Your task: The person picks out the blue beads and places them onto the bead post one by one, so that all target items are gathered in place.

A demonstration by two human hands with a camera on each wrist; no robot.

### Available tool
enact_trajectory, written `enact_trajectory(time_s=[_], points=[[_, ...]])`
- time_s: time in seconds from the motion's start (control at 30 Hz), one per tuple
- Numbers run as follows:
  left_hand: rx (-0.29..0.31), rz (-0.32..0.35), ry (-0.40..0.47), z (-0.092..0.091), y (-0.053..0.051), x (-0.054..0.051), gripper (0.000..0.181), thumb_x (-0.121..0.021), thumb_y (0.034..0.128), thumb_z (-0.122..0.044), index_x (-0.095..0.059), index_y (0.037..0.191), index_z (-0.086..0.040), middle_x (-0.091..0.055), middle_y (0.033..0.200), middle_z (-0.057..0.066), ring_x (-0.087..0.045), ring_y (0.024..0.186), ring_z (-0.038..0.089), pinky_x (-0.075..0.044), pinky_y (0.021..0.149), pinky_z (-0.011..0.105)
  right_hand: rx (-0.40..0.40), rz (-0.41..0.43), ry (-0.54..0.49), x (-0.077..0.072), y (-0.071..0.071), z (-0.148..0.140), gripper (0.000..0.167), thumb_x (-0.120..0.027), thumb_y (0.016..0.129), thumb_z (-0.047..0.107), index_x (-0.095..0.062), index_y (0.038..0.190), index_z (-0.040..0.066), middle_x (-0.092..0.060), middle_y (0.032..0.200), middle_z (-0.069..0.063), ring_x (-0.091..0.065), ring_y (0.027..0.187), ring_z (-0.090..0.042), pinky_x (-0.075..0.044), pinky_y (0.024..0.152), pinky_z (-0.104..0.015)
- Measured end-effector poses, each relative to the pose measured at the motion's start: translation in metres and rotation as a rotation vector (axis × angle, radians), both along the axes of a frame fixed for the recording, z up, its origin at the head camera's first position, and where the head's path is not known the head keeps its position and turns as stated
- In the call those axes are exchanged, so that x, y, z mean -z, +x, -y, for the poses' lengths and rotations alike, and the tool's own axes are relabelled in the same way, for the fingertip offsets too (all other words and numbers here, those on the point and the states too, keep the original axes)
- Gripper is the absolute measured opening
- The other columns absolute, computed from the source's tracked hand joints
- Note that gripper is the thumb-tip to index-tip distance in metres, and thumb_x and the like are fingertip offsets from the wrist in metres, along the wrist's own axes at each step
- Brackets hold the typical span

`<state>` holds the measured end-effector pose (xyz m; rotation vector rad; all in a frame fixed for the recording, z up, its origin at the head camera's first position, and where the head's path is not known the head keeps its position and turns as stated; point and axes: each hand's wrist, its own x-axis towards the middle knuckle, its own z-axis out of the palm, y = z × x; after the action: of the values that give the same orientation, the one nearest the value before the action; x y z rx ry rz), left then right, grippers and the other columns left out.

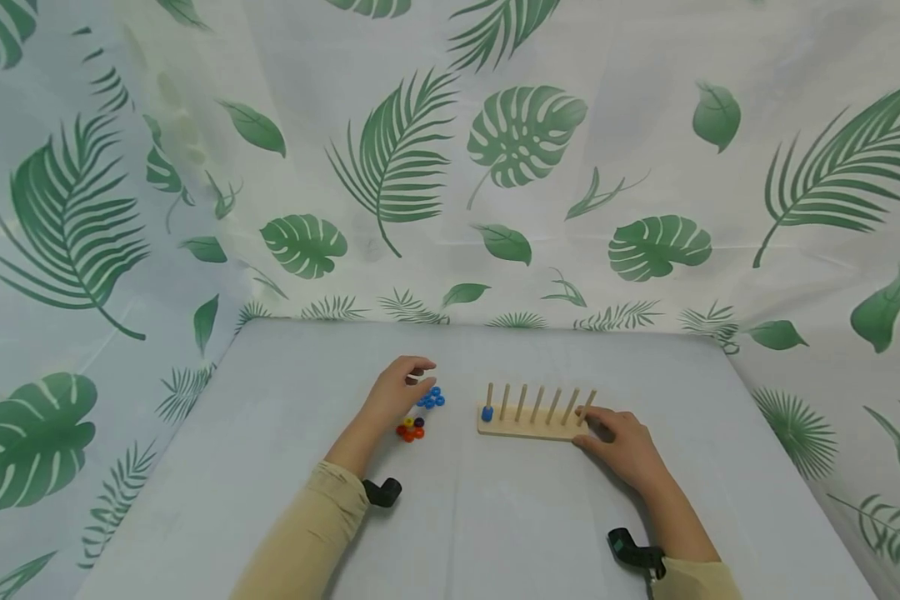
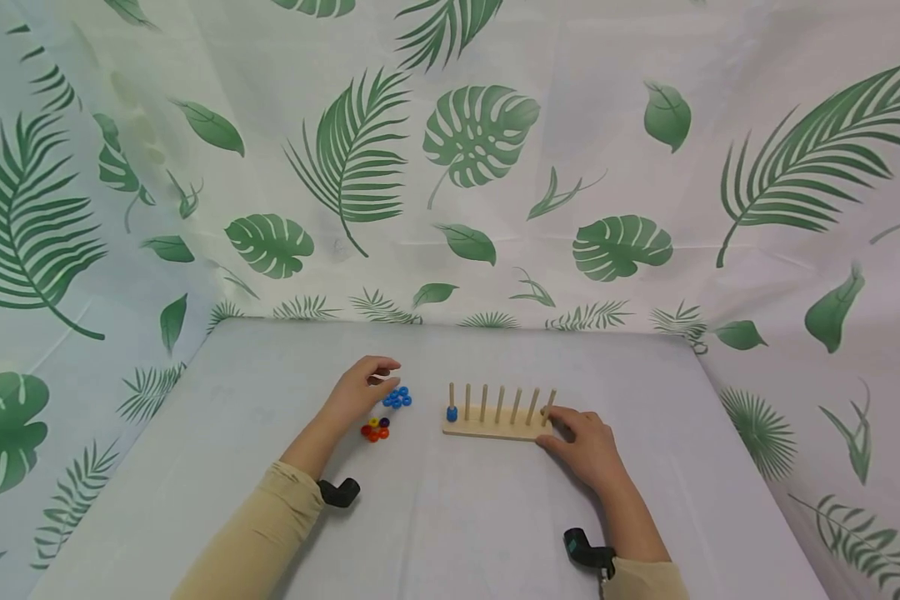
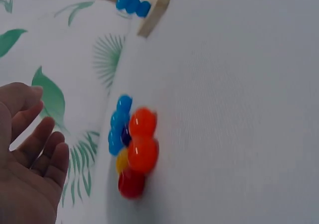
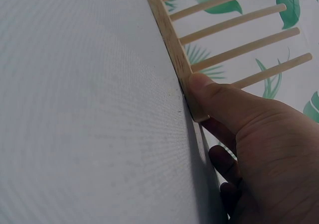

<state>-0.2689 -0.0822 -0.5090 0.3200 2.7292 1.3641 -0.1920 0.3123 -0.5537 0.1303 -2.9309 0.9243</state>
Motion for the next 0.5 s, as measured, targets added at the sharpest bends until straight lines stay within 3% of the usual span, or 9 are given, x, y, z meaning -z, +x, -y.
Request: enact_trajectory(time_s=[0.3,0.5], points=[[0.030,0.060,-0.102,0.022,-0.004,0.012,0.031,-0.066,0.0947,-0.033,-0.065,0.123,-0.019,-0.062,0.124,0.000,-0.058,0.114,0.021,-0.050,0.099,0.042,-0.005,0.009,0.004,0.000,0.000,-0.002,0.060,-0.072,0.086,0.048,-0.060,0.134,0.013,-0.059,0.134,-0.019,-0.051,0.120,-0.043,-0.040,0.098,-0.063],[0.057,0.111,-0.148,0.027,-0.005,0.018,0.027,-0.067,0.0940,-0.031,-0.067,0.118,-0.018,-0.066,0.113,0.000,-0.059,0.106,0.017,-0.050,0.098,0.040,-0.006,0.003,0.006,-0.001,0.000,0.000,0.060,-0.072,0.086,0.049,-0.060,0.134,0.014,-0.060,0.134,-0.019,-0.052,0.119,-0.042,-0.040,0.097,-0.063]])
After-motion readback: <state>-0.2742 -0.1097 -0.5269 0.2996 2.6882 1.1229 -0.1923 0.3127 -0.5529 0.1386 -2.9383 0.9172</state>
